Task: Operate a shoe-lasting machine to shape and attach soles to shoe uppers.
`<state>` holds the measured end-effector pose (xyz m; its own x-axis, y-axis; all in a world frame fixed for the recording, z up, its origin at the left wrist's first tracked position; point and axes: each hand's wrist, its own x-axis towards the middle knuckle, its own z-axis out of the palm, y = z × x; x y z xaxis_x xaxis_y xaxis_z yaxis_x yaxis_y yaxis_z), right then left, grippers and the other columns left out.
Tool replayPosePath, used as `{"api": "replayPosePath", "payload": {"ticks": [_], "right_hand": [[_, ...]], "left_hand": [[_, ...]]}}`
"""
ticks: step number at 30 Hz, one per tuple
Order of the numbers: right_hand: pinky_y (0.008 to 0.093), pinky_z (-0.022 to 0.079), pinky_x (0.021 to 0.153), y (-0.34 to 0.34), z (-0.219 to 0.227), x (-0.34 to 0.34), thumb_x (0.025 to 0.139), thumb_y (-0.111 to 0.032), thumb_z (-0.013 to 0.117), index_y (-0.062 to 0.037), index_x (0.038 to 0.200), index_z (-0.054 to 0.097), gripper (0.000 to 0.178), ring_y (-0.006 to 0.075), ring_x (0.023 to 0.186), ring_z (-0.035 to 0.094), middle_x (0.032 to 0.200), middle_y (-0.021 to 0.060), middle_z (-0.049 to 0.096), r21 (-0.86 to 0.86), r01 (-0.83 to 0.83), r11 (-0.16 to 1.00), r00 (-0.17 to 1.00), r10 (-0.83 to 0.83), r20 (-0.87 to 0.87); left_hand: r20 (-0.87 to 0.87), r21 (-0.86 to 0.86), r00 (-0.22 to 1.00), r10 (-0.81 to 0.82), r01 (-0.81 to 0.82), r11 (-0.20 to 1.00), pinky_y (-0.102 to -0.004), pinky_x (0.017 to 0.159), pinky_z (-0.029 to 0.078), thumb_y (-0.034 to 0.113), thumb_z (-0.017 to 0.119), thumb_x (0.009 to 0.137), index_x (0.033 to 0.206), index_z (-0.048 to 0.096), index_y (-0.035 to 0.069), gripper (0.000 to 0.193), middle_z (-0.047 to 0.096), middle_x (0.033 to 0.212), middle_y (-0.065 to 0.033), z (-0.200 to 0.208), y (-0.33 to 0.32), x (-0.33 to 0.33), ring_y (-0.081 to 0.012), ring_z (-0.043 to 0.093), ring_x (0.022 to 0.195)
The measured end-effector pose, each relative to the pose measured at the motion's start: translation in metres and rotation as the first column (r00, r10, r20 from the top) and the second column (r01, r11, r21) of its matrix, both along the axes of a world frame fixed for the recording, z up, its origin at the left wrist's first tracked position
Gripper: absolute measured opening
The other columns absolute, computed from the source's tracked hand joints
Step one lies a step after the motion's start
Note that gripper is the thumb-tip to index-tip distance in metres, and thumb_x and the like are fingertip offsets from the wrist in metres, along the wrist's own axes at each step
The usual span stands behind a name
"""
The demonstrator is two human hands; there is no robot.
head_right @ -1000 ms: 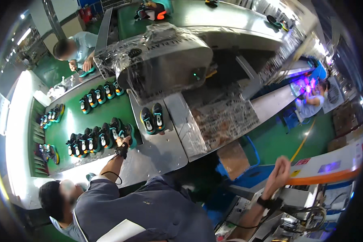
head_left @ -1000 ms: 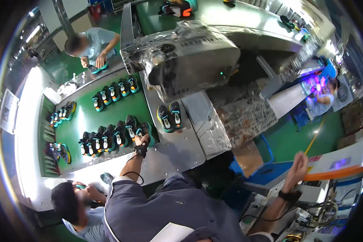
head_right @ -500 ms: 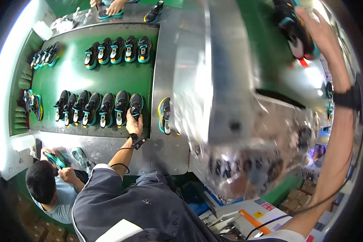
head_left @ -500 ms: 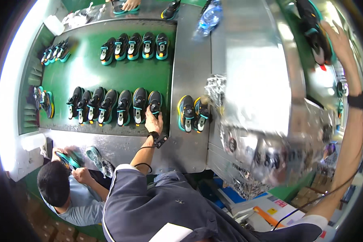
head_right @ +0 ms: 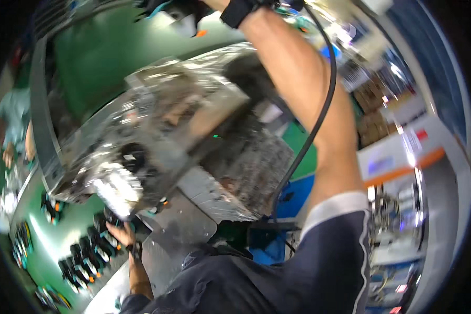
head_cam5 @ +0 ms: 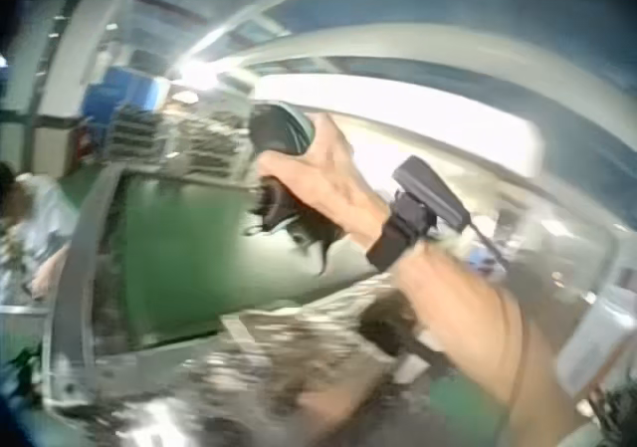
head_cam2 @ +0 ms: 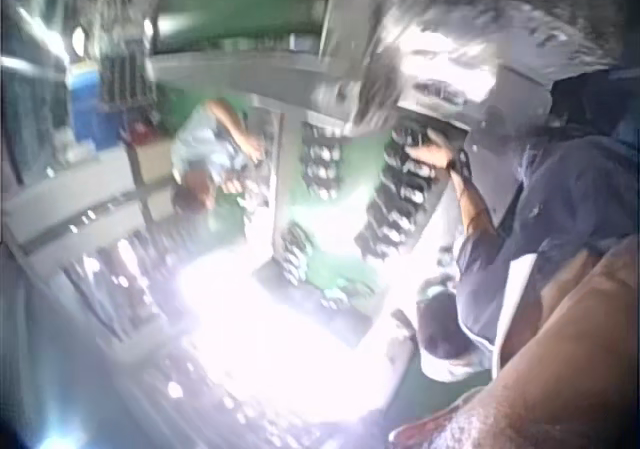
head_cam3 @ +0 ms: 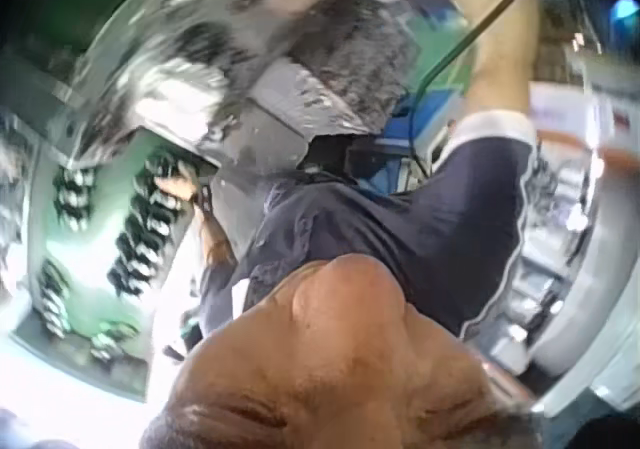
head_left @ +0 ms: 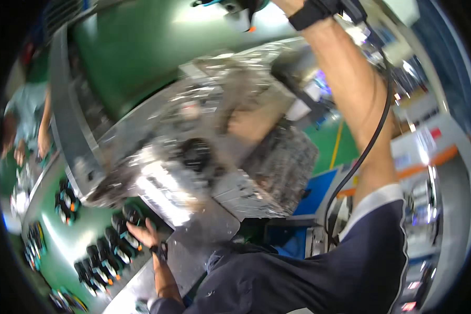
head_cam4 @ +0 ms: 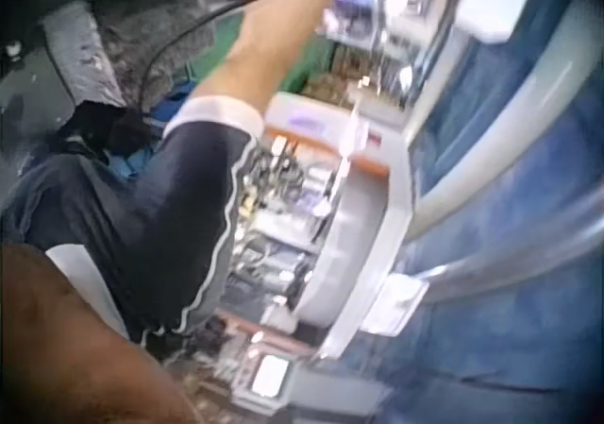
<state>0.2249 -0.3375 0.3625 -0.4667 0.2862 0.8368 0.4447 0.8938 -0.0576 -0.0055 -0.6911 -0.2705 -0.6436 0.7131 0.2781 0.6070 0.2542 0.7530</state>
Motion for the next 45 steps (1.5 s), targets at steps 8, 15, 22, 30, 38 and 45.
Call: {"api": "replayPosePath", "payload": {"ticks": [8,15,22,30,38,45], "right_hand": [[0.0334,0.049,0.079,-0.264,-0.023,0.196,0.055,-0.033,0.078,0.0105,0.108,0.056,0.072,0.0224,0.089,0.06,0.097,0.0167,0.062,-0.535,0.003,0.845,0.782,-0.336,-0.525],[0.027,0.048,0.079,-0.481,-0.13,0.294,0.074,-0.017,0.067,0.0032,0.124,0.048,0.058,0.0138,0.09,0.059,0.102,0.0088,0.06,-0.58,-0.43,0.692,0.307,-0.491,-0.815],[0.0257,0.047,0.089,-0.681,-0.234,0.408,0.093,-0.024,0.05,0.0018,0.126,0.054,0.042,0.0132,0.108,0.059,0.126,0.0115,0.059,-0.597,0.732,0.328,0.069,-0.908,-0.413],[0.0289,0.051,0.086,-0.865,-0.302,0.422,0.07,-0.018,0.08,-0.0016,0.133,0.047,0.073,0.015,0.098,0.06,0.107,0.0073,0.063,-0.758,0.445,0.477,-0.426,-0.631,-0.648],[0.0292,0.051,0.084,-1.043,-0.339,0.451,0.069,-0.005,0.077,0.0013,0.124,0.054,0.06,0.0152,0.09,0.061,0.105,0.0069,0.063,-0.812,0.519,0.267,-0.755,-0.302,-0.582],[0.0275,0.047,0.088,-1.118,-0.329,0.442,0.071,-0.003,0.068,0.0016,0.122,0.056,0.052,0.0137,0.094,0.058,0.107,0.0054,0.058,-0.848,0.519,-0.106,-0.845,-0.214,-0.491]], "left_hand": [[0.6,0.457,0.066,-0.797,0.79,0.409,-0.0412,0.101,0.044,0.031,0.054,0.099,0.134,0.047,-0.005,0.051,0.057,0.128,-0.0176,0.289,-0.014,0.196,-0.0257,0.058,0.114],[0.491,0.808,-0.719,-0.492,0.587,-0.051,-0.0413,0.111,0.032,0.047,0.056,0.094,0.148,0.024,0.001,0.078,0.038,0.146,-0.0146,0.384,-0.046,0.39,-0.0276,0.039,0.134],[0.68,0.667,-0.72,-0.135,0.685,-0.293,-0.0335,0.085,0.051,0.031,0.046,0.1,0.126,0.051,0.001,0.04,0.062,0.113,-0.0092,0.364,-0.181,0.521,-0.0195,0.063,0.098],[0.613,0.449,-0.725,-0.314,0.647,-0.616,-0.0309,0.095,0.042,0.025,0.056,0.098,0.134,0.046,-0.002,0.046,0.059,0.12,-0.0083,0.346,-0.369,0.638,-0.0168,0.055,0.106],[0.607,0.164,-0.766,-0.214,0.383,-0.909,-0.0326,0.097,0.045,0.041,0.053,0.098,0.145,0.035,-0.002,0.065,0.054,0.129,-0.0142,0.279,-0.497,0.807,-0.0203,0.054,0.117],[0.188,0.201,-0.792,-0.58,0.609,-0.767,-0.0456,0.091,0.048,0.048,0.07,0.076,0.13,0.042,-0.012,0.085,0.058,0.116,-0.0326,0.139,-0.61,1.009,-0.0418,0.059,0.108]]}}
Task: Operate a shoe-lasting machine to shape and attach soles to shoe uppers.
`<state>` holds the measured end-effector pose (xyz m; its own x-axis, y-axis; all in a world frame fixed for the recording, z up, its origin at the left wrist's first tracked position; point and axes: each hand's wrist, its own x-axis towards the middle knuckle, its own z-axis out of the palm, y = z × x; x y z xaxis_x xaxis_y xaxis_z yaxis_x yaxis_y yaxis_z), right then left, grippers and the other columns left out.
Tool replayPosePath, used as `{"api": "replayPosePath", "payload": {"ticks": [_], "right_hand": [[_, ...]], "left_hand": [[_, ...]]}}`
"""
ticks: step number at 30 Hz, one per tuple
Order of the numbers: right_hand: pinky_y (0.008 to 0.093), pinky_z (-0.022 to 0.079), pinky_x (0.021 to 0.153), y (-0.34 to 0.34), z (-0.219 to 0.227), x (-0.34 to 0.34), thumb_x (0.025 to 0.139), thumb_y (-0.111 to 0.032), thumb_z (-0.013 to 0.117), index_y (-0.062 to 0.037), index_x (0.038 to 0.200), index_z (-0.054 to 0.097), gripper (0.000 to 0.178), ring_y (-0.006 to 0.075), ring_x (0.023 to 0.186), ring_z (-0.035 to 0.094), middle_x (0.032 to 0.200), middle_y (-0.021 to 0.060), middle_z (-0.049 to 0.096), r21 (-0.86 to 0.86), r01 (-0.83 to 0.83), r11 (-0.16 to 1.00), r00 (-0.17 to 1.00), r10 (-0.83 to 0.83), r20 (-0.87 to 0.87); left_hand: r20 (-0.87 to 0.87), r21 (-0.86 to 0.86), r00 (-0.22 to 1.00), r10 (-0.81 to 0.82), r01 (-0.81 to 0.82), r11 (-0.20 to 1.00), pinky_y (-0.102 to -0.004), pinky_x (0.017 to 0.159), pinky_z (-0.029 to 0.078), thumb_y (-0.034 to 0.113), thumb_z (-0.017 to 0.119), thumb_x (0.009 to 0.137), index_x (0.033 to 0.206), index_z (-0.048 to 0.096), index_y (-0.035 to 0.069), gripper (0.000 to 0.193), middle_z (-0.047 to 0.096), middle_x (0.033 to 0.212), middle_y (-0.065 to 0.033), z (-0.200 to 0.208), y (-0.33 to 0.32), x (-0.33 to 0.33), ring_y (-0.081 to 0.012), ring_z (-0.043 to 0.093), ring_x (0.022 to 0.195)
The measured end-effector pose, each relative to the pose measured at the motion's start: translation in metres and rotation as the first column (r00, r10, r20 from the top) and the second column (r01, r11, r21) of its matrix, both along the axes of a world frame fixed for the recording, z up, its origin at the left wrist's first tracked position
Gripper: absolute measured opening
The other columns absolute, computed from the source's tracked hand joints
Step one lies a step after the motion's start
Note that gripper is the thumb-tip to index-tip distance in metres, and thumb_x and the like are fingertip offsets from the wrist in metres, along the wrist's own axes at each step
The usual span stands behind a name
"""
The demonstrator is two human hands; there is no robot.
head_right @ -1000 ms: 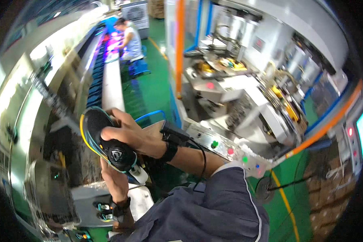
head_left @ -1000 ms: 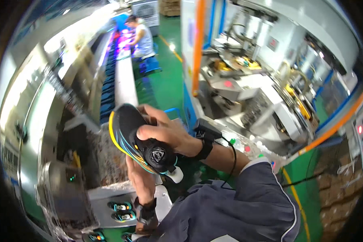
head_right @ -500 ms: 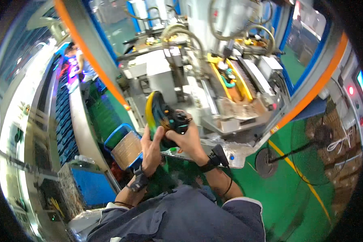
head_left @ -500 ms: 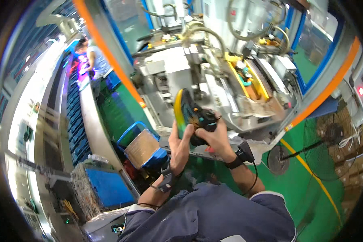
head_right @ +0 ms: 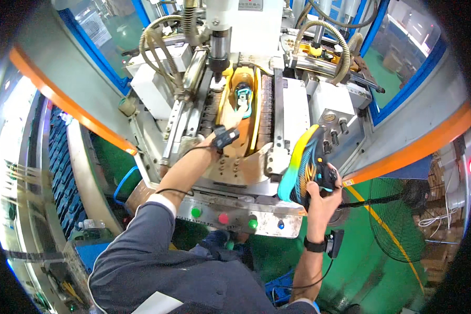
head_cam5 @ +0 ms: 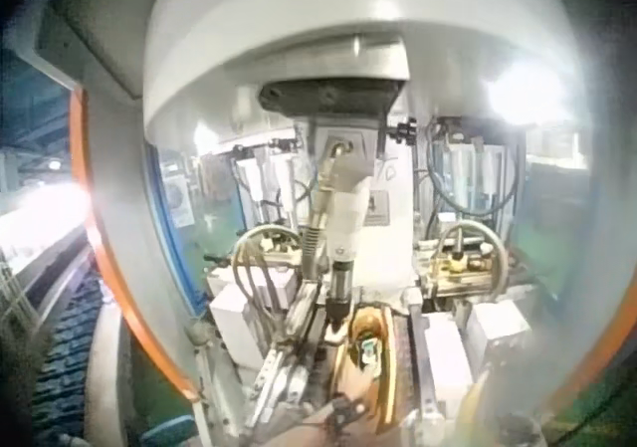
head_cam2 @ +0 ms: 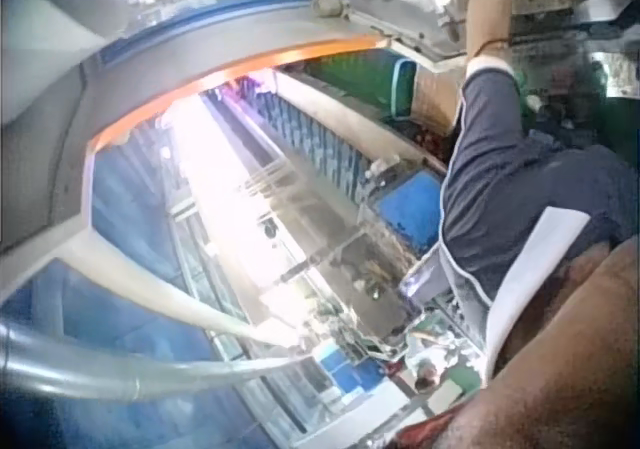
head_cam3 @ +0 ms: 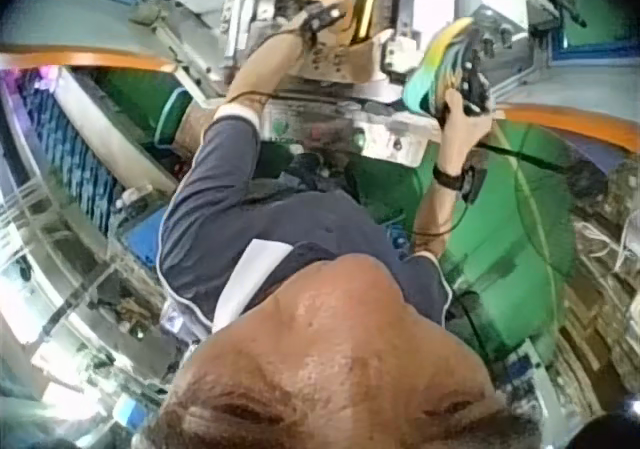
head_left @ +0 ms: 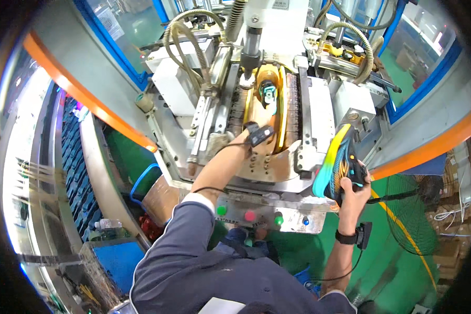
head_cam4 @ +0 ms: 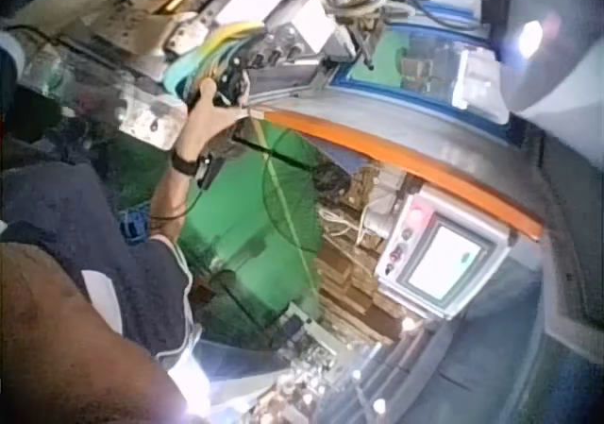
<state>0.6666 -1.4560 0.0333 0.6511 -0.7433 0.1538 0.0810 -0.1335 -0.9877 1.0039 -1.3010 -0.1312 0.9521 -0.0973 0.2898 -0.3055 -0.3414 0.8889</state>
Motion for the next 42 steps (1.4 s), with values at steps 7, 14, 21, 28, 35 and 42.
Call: {"api": "replayPosePath", "payload": {"ticks": [7,14,21,28,35,42], "right_hand": [[0.0264,0.046,0.088,-0.027,0.01,0.02,0.071,-0.002,0.066,0.0035,0.121,0.055,0.051,0.013,0.094,0.057,0.108,0.006,0.058,-0.188,0.14,0.972,0.981,-0.162,-0.103],[0.0317,0.052,0.074,-0.031,0.049,0.2,0.069,-0.029,0.073,0.0066,0.103,0.059,0.051,0.0238,0.076,0.065,0.082,0.0166,0.066,-0.316,-0.15,0.937,0.911,0.006,-0.413],[0.0407,0.055,0.075,0.063,-0.039,0.372,0.068,-0.03,0.072,0.0014,0.092,0.068,0.04,0.0341,0.089,0.069,0.09,0.0207,0.07,-0.493,-0.544,0.679,0.662,-0.014,-0.749],[0.05,0.054,0.062,0.062,-0.175,0.408,0.085,-0.016,0.053,0.004,0.095,0.066,0.025,0.0391,0.082,0.068,0.089,0.0243,0.067,-0.958,-0.286,0.002,0.909,-0.317,-0.272],[0.0385,0.051,0.085,0.198,-0.05,0.237,0.085,-0.007,0.059,0.0003,0.122,0.058,0.037,0.0339,0.095,0.063,0.104,0.0183,0.065,-0.407,-0.606,0.684,0.796,0.518,-0.313],[0.0411,0.049,0.079,0.306,-0.165,0.07,0.081,-0.002,0.062,-0.0041,0.093,0.064,0.012,0.034,0.088,0.06,0.092,0.015,0.062,-0.645,-0.758,0.1,0.432,0.818,-0.38]], "left_hand": [[-0.376,0.386,0.911,0.172,-0.015,0.922,-0.0517,0.088,0.049,0.022,0.064,0.081,0.13,0.032,-0.002,0.063,0.057,0.116,-0.0254,0.023,-0.026,0.045,-0.0431,0.06,0.104],[-0.639,-0.54,0.651,-0.409,-0.002,0.842,-0.0302,0.053,0.049,0.02,0.071,0.084,0.104,0.063,0.002,0.028,0.067,0.089,-0.0058,0.104,0.099,-0.049,-0.0135,0.063,0.067],[-0.538,-0.642,0.771,-0.342,-0.112,0.759,-0.0324,0.1,0.044,0.004,0.064,0.086,0.137,0.041,-0.005,0.057,0.055,0.126,-0.0113,0.193,0.269,-0.213,-0.0183,0.056,0.112],[-0.61,-0.506,0.775,0.164,-0.541,0.672,-0.0249,0.078,0.051,0.009,0.06,0.089,0.133,0.044,-0.001,0.047,0.061,0.117,-0.0063,0.215,0.353,-0.333,-0.0117,0.061,0.096],[-0.707,-0.497,0.592,0.386,-0.805,0.324,-0.0313,0.082,0.051,0.012,0.061,0.091,0.13,0.049,0.001,0.042,0.062,0.114,-0.0072,0.18,0.335,-0.424,-0.016,0.061,0.1],[-0.743,-0.499,0.525,0.414,-0.848,0.18,-0.0311,0.08,0.052,0.01,0.063,0.09,0.122,0.052,-0.003,0.036,0.063,0.112,-0.0091,0.147,0.313,-0.47,-0.0168,0.063,0.1]]}}
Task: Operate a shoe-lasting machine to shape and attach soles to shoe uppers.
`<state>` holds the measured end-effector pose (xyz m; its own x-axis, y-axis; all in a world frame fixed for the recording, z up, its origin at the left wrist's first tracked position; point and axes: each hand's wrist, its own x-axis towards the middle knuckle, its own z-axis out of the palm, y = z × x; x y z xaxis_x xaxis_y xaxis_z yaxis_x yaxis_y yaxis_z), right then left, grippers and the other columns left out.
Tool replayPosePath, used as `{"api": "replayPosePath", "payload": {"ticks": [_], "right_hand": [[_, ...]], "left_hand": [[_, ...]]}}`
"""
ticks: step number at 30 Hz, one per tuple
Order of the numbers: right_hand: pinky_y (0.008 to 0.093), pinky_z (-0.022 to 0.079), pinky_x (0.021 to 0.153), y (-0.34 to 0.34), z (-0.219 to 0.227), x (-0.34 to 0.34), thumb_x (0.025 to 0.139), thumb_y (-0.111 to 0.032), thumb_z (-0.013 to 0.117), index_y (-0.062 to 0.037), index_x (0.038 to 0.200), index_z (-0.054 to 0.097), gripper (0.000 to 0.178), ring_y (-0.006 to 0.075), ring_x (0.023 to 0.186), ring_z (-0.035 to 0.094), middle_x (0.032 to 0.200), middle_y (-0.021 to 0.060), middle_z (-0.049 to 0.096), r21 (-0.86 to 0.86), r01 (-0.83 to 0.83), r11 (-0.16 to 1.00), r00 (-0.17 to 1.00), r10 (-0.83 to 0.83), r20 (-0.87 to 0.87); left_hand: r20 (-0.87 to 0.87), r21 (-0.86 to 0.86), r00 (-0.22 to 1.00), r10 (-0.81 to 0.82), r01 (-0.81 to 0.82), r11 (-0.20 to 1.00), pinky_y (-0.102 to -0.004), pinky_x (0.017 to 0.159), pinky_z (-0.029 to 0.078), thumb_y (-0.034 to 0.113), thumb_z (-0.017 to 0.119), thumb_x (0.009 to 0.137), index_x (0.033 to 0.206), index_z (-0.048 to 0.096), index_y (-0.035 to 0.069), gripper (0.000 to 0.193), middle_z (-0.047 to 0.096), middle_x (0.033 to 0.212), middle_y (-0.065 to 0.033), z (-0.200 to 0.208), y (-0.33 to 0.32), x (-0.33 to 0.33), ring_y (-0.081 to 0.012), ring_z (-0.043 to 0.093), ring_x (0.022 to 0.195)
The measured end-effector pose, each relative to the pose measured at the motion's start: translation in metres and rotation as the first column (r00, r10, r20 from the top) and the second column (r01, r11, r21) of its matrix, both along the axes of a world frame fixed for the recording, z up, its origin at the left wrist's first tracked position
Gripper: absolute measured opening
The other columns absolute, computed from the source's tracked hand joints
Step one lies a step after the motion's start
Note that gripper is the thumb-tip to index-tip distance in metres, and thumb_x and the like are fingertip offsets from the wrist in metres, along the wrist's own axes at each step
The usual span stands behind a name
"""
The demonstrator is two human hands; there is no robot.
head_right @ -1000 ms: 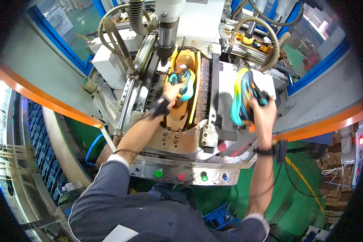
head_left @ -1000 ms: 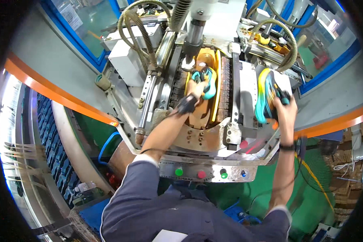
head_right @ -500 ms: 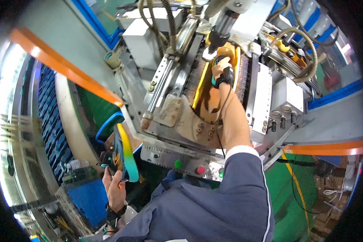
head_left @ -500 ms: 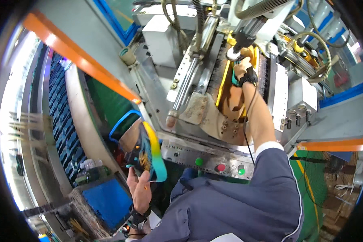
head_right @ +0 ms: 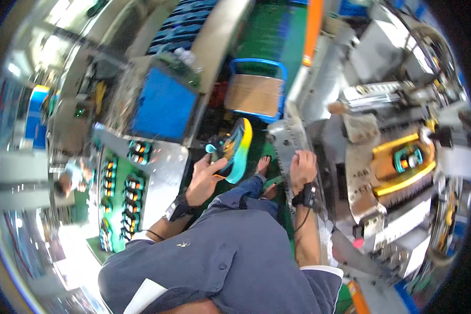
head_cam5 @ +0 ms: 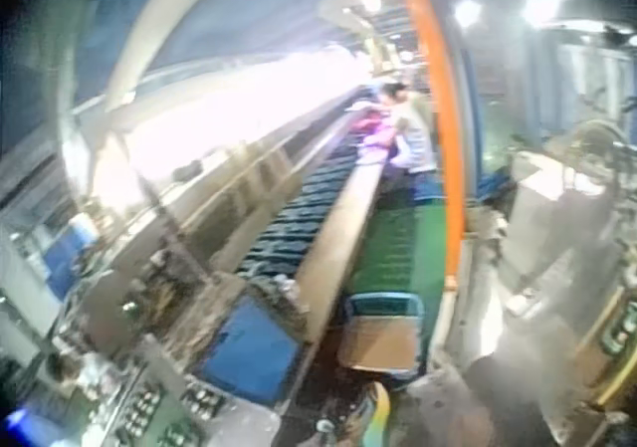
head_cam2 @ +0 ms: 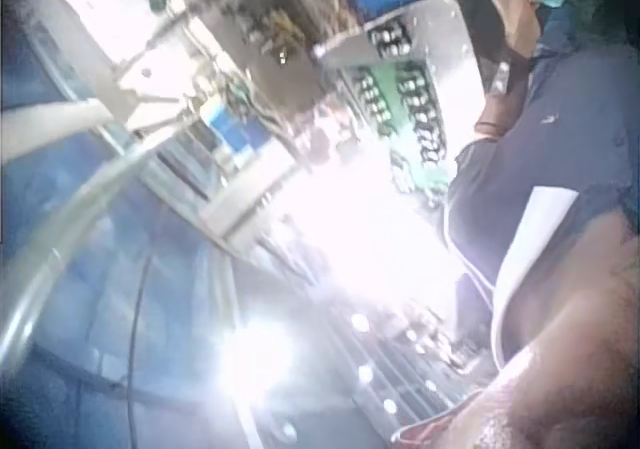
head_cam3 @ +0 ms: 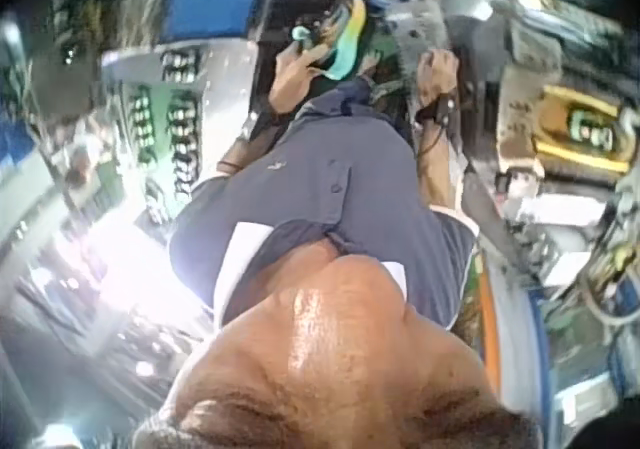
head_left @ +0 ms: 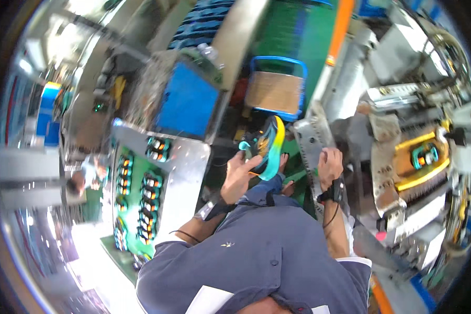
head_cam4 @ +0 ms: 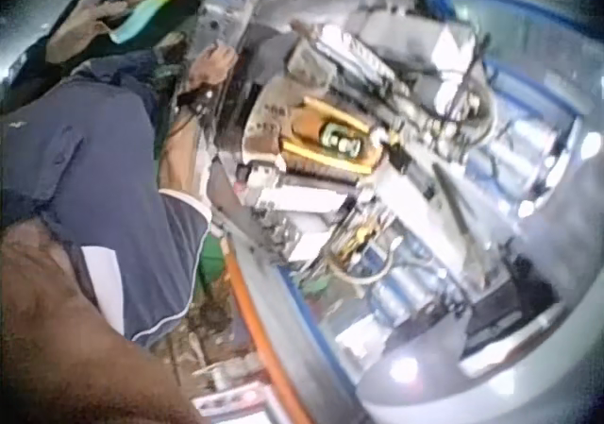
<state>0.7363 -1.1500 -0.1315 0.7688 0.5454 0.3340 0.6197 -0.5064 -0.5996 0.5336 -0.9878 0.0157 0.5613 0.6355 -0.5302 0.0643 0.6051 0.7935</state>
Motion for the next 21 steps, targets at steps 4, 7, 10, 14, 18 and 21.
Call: {"api": "replayPosePath", "payload": {"ticks": [4,7,10,14,18,21], "right_hand": [[0.0432,0.049,0.078,0.003,-0.063,-0.003,0.079,-0.002,0.063,-0.0059,0.092,0.066,0.013,0.0352,0.087,0.059,0.091,0.0156,0.062,-0.059,-0.079,0.995,0.996,0.082,0.042],[0.0432,0.049,0.077,-0.001,-0.088,0.003,0.079,-0.004,0.064,-0.0052,0.09,0.066,0.011,0.0357,0.084,0.059,0.09,0.0166,0.062,0.031,-0.091,0.995,0.992,0.088,0.09],[0.0413,0.048,0.073,0.006,-0.072,0.001,0.079,-0.001,0.061,-0.0058,0.091,0.067,0.015,0.0337,0.082,0.059,0.088,0.0159,0.061,0.124,-0.083,0.989,0.995,0.075,0.065],[0.0379,0.047,0.069,0.062,-0.013,0.024,0.084,-0.003,0.057,-0.0016,0.097,0.065,0.016,0.0299,0.08,0.059,0.092,0.015,0.061,0.097,-0.194,0.976,0.981,0.191,0.041],[0.0303,0.047,0.069,0.194,0.111,-0.001,0.088,-0.004,0.06,0.0007,0.097,0.063,0.011,0.0206,0.079,0.058,0.092,0.0116,0.062,0.463,-0.305,0.832,0.947,0.318,0.054],[0.0273,0.046,0.069,0.292,0.224,-0.05,0.089,-0.002,0.061,-0.0001,0.097,0.063,0.008,0.0161,0.078,0.057,0.091,0.0077,0.063,0.386,-0.531,0.754,0.846,0.5,0.188]], "left_hand": [[-0.23,0.166,0.968,0.104,-0.067,0.984,-0.0287,0.073,0.05,0.01,0.068,0.086,0.112,0.057,-0.007,0.033,0.064,0.098,-0.0073,-0.046,-0.002,-0.073,-0.0136,0.061,0.086],[-0.185,0.105,0.938,0.292,-0.276,0.955,-0.0303,0.073,0.049,0.006,0.07,0.082,0.107,0.058,-0.009,0.032,0.064,0.097,-0.0094,-0.034,0.004,-0.102,-0.0151,0.061,0.084],[-0.223,0.114,0.864,0.452,-0.437,0.892,-0.0311,0.068,0.052,0.009,0.071,0.082,0.107,0.059,-0.006,0.032,0.065,0.096,-0.0096,-0.066,0.02,-0.157,-0.0171,0.063,0.081],[-0.192,0.115,0.701,0.687,-0.679,0.725,-0.0335,0.066,0.056,0.013,0.073,0.08,0.109,0.058,-0.003,0.036,0.065,0.095,-0.0097,-0.07,0.043,-0.231,-0.0188,0.065,0.08],[-0.244,0.158,0.491,0.836,-0.831,0.534,-0.0344,0.067,0.058,0.004,0.07,0.077,0.108,0.059,-0.006,0.034,0.067,0.094,-0.0121,-0.102,0.092,-0.308,-0.0214,0.068,0.078],[-0.246,0.171,0.414,0.876,-0.871,0.46,-0.0356,0.061,0.058,0.009,0.074,0.073,0.106,0.06,-0.005,0.038,0.067,0.091,-0.0122,-0.154,0.148,-0.371,-0.0214,0.068,0.076]]}}
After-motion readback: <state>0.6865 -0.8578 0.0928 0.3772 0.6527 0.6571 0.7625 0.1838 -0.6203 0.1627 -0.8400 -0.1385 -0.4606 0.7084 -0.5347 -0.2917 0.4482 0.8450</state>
